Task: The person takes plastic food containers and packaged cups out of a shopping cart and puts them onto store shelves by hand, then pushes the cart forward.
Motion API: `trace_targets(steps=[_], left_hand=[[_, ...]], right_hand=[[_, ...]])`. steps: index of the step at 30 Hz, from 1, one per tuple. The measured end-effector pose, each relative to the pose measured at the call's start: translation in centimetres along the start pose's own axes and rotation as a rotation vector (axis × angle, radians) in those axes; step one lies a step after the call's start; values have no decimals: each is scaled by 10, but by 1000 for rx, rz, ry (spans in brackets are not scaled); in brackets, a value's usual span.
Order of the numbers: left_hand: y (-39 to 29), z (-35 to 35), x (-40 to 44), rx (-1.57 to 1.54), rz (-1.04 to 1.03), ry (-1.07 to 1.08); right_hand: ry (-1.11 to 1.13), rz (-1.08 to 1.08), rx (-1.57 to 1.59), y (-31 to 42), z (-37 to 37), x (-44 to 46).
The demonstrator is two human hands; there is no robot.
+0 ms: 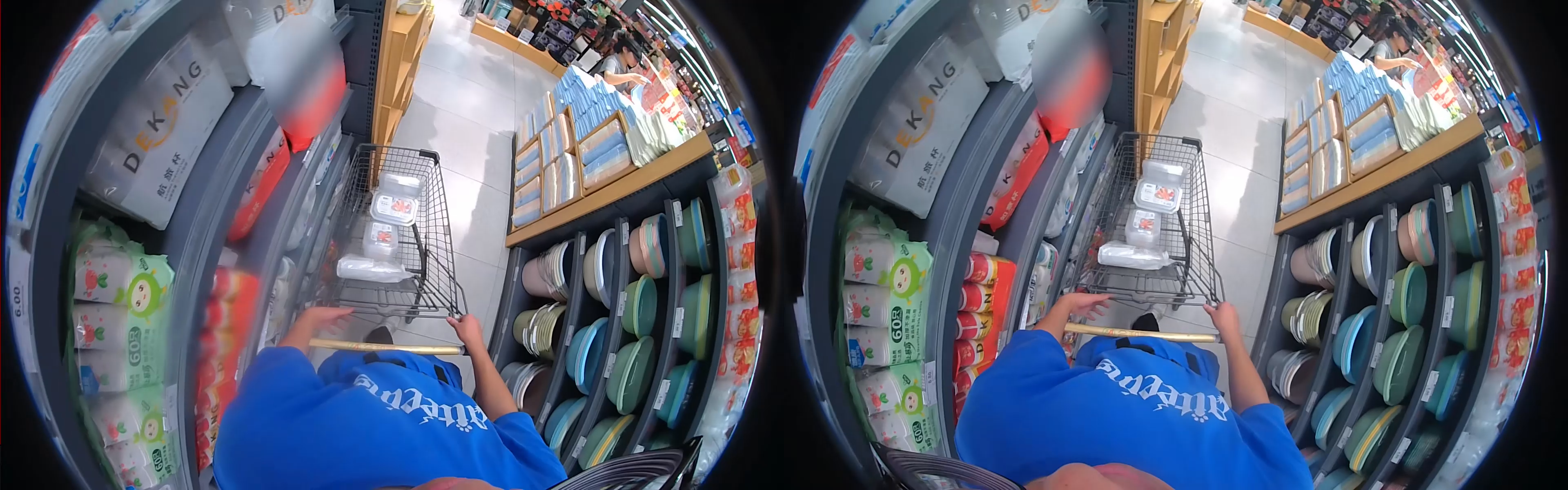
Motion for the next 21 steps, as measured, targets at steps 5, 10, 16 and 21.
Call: trace_targets(steps=[5, 10, 16, 21], left_hand=[[10, 7, 9, 26, -55, -135], [-41, -73, -54, 685, -38, -227], [-140, -68, -77, -216, -511, 28], [-144, 42, 56, -770, -512, -636]], right_hand=[[33, -22, -11, 12, 15, -7], [-30, -4, -56, 2, 7, -1], [-45, 59, -65, -2, 9, 5], [7, 86, -28, 0, 8, 3]])
Point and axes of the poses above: each hand's wrist, its own x-axis towards the middle knuckle, its own z-axis out of the back of the hand, y = z × x, the point moved 3 cm from there along x, towards the middle knuckle, and after that the axes turned 9 degrees about -x, right-handed, at the moved point
